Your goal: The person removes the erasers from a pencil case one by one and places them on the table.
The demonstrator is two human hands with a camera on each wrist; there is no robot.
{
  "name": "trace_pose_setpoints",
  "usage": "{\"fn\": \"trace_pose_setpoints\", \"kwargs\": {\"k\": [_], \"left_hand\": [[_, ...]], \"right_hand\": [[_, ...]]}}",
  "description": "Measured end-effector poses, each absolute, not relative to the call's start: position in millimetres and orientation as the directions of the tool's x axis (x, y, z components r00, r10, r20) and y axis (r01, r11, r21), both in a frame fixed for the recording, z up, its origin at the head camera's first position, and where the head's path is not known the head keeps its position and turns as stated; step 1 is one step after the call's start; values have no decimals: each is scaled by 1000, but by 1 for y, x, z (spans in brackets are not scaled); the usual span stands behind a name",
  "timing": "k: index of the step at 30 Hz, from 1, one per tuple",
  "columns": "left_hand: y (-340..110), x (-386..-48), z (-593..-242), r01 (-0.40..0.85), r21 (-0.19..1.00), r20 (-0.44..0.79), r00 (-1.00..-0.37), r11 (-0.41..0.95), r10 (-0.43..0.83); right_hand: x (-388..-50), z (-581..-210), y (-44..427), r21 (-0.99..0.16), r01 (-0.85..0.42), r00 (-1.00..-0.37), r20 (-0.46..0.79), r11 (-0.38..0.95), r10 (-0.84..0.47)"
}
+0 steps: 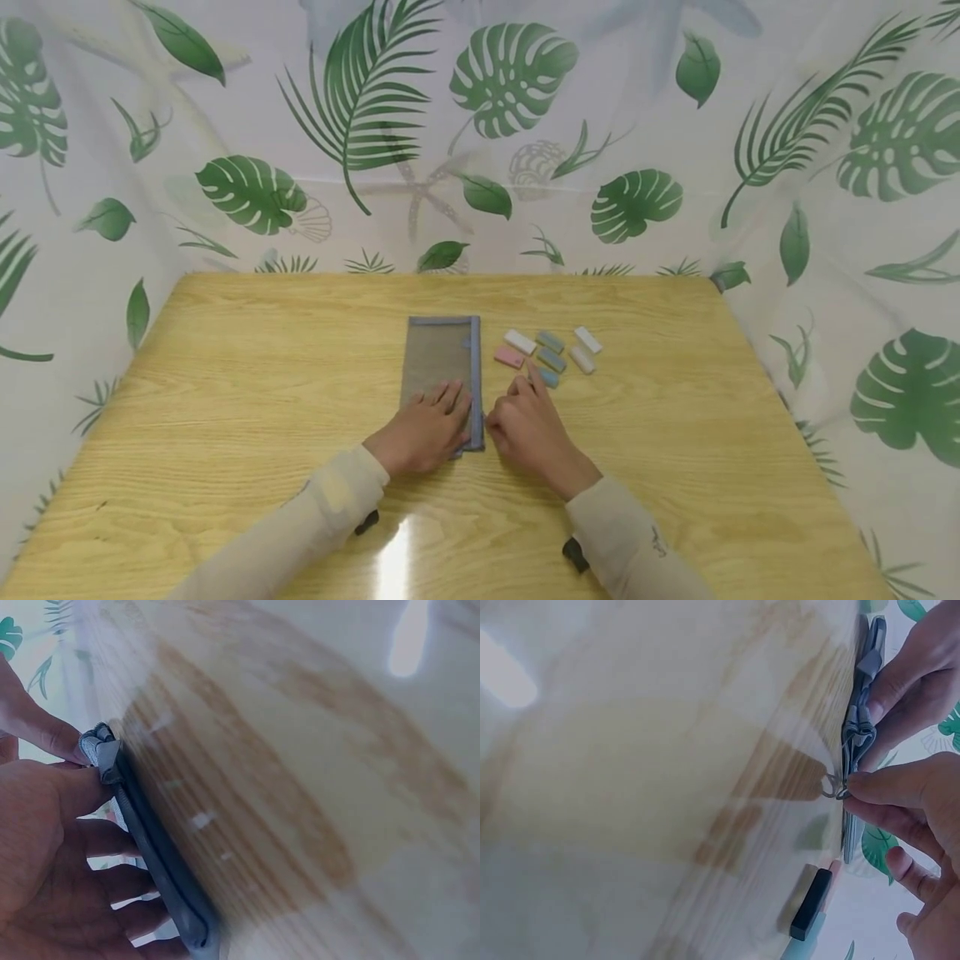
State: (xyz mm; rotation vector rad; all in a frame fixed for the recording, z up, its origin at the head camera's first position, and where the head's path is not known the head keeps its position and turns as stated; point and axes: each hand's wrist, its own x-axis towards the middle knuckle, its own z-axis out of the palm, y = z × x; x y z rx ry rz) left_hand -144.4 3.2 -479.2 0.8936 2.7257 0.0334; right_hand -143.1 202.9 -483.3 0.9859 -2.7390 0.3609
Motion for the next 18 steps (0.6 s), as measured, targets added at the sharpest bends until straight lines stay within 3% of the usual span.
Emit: {"fn": "trace_pose_setpoints", "kwargs": {"k": [11,18], "left_hand": [[4,-144,-479,568,112,-263,-774,815,576],[4,-144,-480,566,107,-266,-776,817,572]], "right_hand": [[-138,-483,205,-143,-690,-713,305,709,-632],[-137,-483,205,-157,-689,-717,294,708,-632]]}}
